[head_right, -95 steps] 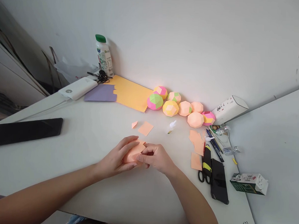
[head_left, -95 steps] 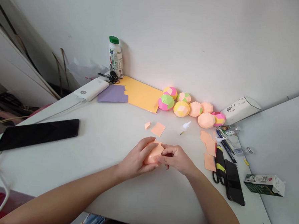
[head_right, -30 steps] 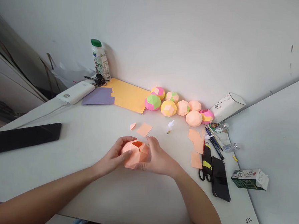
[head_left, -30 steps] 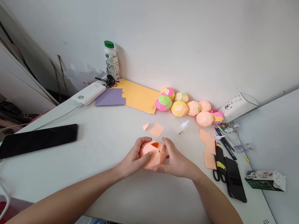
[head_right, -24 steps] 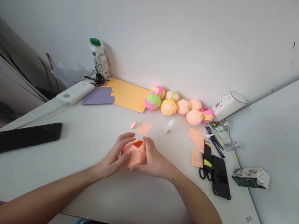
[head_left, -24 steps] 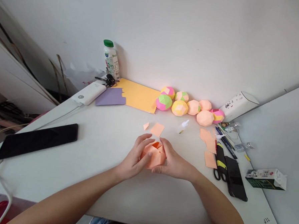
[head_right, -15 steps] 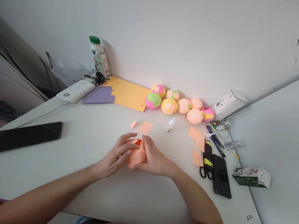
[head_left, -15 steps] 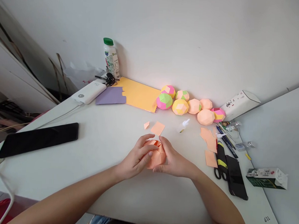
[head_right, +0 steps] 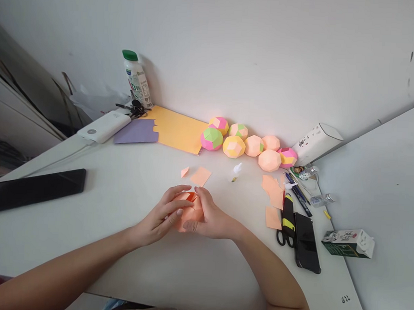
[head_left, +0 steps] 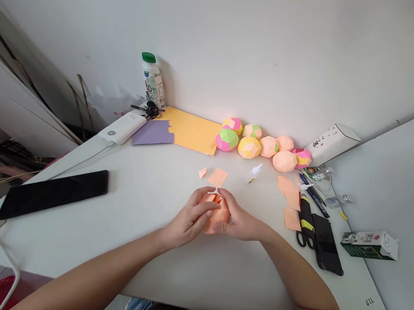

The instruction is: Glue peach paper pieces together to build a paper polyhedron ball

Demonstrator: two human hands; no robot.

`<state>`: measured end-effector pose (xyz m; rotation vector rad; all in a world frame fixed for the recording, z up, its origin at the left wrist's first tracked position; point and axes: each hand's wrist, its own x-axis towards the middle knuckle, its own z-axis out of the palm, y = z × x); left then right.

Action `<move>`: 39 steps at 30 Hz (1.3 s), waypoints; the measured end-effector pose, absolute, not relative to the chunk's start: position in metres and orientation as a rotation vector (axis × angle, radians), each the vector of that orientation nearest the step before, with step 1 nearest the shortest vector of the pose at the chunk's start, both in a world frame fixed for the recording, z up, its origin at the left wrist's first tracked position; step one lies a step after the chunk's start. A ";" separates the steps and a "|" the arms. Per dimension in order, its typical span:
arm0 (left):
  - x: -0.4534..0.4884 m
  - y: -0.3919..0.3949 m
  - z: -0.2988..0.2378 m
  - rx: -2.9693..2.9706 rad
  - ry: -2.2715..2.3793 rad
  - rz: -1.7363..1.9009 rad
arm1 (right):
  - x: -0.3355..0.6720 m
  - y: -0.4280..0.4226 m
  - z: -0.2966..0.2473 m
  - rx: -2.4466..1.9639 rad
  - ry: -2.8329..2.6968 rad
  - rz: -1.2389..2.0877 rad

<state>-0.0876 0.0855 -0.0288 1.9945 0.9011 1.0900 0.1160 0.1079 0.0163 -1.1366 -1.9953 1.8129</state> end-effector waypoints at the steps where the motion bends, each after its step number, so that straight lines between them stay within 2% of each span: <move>1: -0.088 0.085 -0.029 2.001 0.902 1.093 | 0.116 0.108 0.016 -1.143 -1.986 1.821; 29: -0.087 0.085 -0.024 2.084 0.767 1.128 | 0.109 0.106 0.022 -1.082 -1.793 1.963; 39: -0.087 0.085 -0.028 2.087 0.837 1.098 | 0.118 0.112 0.016 -1.121 -1.927 1.889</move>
